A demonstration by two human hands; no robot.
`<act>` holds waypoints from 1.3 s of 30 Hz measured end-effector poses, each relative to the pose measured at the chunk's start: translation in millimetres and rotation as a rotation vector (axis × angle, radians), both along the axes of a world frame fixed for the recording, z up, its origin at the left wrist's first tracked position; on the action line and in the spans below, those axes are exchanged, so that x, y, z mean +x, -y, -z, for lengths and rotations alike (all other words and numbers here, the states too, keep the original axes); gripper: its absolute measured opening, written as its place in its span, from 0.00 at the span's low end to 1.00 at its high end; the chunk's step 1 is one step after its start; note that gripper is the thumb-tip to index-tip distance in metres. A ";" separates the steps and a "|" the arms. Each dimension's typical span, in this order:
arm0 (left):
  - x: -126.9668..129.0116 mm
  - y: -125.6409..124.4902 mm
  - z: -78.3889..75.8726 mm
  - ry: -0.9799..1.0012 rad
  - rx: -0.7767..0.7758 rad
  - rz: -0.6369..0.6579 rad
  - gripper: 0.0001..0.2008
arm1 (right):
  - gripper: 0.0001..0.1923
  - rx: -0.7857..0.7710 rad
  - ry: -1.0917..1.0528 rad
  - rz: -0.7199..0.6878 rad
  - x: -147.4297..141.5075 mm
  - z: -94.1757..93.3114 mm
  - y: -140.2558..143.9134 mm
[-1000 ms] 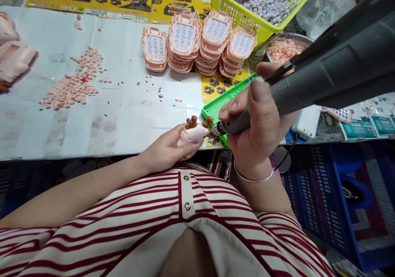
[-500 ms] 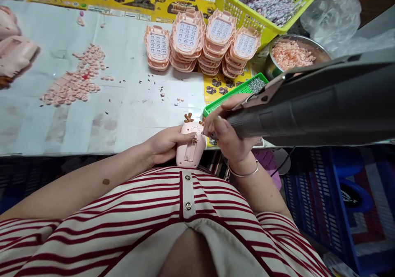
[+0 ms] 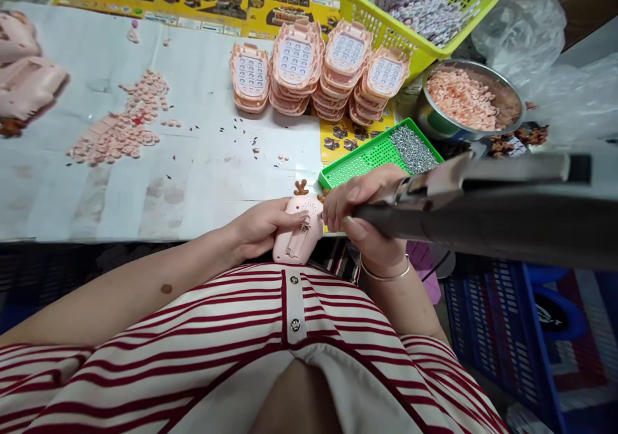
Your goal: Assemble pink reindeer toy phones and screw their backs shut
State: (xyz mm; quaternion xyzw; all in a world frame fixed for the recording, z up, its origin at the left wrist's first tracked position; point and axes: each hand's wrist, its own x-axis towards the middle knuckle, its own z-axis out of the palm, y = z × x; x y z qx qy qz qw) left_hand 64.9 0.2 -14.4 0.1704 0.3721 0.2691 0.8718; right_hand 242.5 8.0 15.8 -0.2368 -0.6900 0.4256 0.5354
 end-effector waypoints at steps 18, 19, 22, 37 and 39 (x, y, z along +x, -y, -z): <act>5.1 2.7 -4.3 -0.075 -0.030 -0.254 0.16 | 0.17 0.096 -0.203 0.351 41.8 15.9 -26.3; 4.9 2.5 -4.2 -0.074 -0.026 -0.249 0.16 | 0.18 0.078 -0.182 0.348 41.5 16.5 -26.2; 4.9 2.2 -4.0 -0.080 -0.016 -0.239 0.17 | 0.19 0.028 -0.148 0.348 41.4 20.7 -25.9; 4.7 3.9 -2.6 -0.087 0.033 -0.119 0.18 | 0.12 0.093 -0.257 0.369 12.9 -16.2 -4.1; 5.8 3.8 -2.1 -0.081 0.066 -0.119 0.18 | 0.14 0.072 -0.273 0.280 -1.9 -25.5 0.0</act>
